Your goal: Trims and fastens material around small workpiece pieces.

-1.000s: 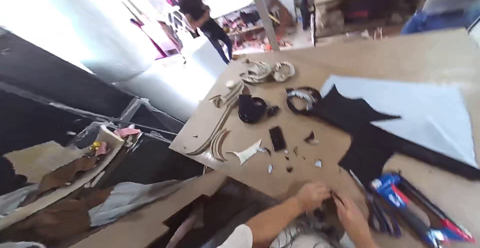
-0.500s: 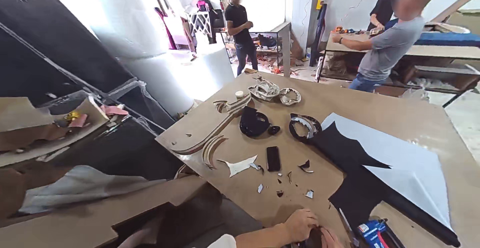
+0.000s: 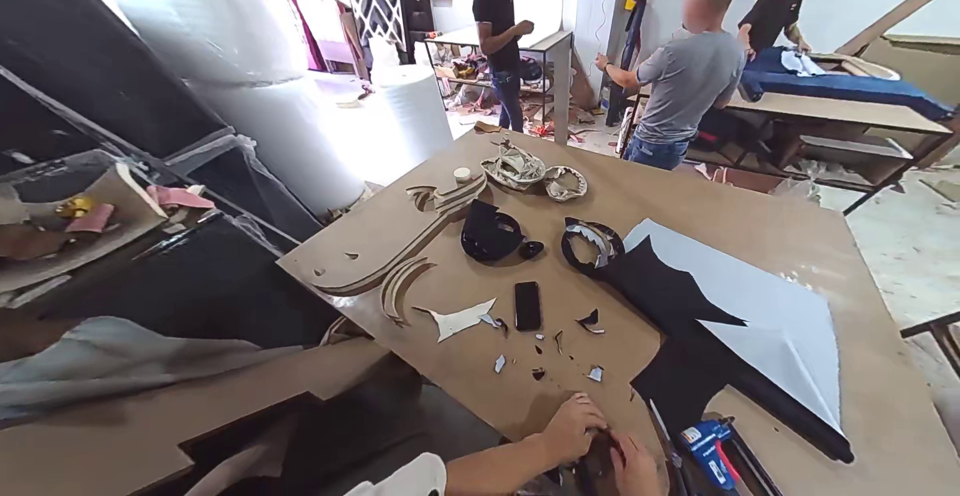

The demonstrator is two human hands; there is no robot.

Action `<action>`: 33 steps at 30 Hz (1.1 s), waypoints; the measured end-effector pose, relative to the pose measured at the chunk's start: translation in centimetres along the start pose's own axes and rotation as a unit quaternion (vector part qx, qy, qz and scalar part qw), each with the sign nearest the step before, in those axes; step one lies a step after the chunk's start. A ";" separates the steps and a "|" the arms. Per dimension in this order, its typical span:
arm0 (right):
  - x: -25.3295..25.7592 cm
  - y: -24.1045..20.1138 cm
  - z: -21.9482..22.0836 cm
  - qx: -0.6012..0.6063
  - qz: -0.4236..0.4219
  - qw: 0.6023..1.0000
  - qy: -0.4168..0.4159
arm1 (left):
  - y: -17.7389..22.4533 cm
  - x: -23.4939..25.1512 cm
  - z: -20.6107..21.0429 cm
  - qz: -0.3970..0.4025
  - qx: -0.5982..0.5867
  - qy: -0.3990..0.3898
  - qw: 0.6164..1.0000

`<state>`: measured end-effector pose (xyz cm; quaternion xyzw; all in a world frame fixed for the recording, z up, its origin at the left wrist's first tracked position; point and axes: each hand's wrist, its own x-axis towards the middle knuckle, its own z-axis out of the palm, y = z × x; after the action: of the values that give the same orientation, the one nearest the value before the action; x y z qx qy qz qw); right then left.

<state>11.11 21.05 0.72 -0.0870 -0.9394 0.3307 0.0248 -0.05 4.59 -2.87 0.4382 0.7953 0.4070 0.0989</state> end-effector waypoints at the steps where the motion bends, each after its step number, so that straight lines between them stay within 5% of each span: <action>1: -0.2 0.2 0.5 -0.016 -0.015 0.999 0.027 | -0.1 -0.1 0.2 0.017 0.015 0.015 1.000; 4: -0.7 0.6 1.7 -0.052 -0.050 0.995 0.070 | -0.2 -0.6 0.7 0.076 0.091 0.041 0.992; 9: -1.2 0.7 2.0 -0.067 -0.086 0.990 0.088 | 1.7 -2.3 -1.0 0.044 0.115 -0.072 0.990; 17: 0.5 0.9 0.7 -0.120 -0.160 0.980 0.003 | -0.8 -3.0 0.8 0.100 0.070 0.040 0.992; 21: 1.7 0.7 0.2 -0.071 -0.114 0.989 -0.057 | -0.7 -3.0 0.8 0.096 0.058 0.066 0.992; 26: 2.4 -0.6 0.1 -0.077 -0.011 0.990 -0.114 | 1.3 -2.4 -0.5 -0.070 -0.001 0.010 0.998; 33: 3.6 -1.8 -0.7 -0.060 0.131 0.978 -0.153 | 0.5 -2.3 0.2 -0.038 0.011 0.028 0.999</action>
<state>7.38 20.72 2.31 -0.1591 -0.9308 0.2833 -0.1677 1.79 3.04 -3.09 0.3970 0.8184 0.4061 0.0876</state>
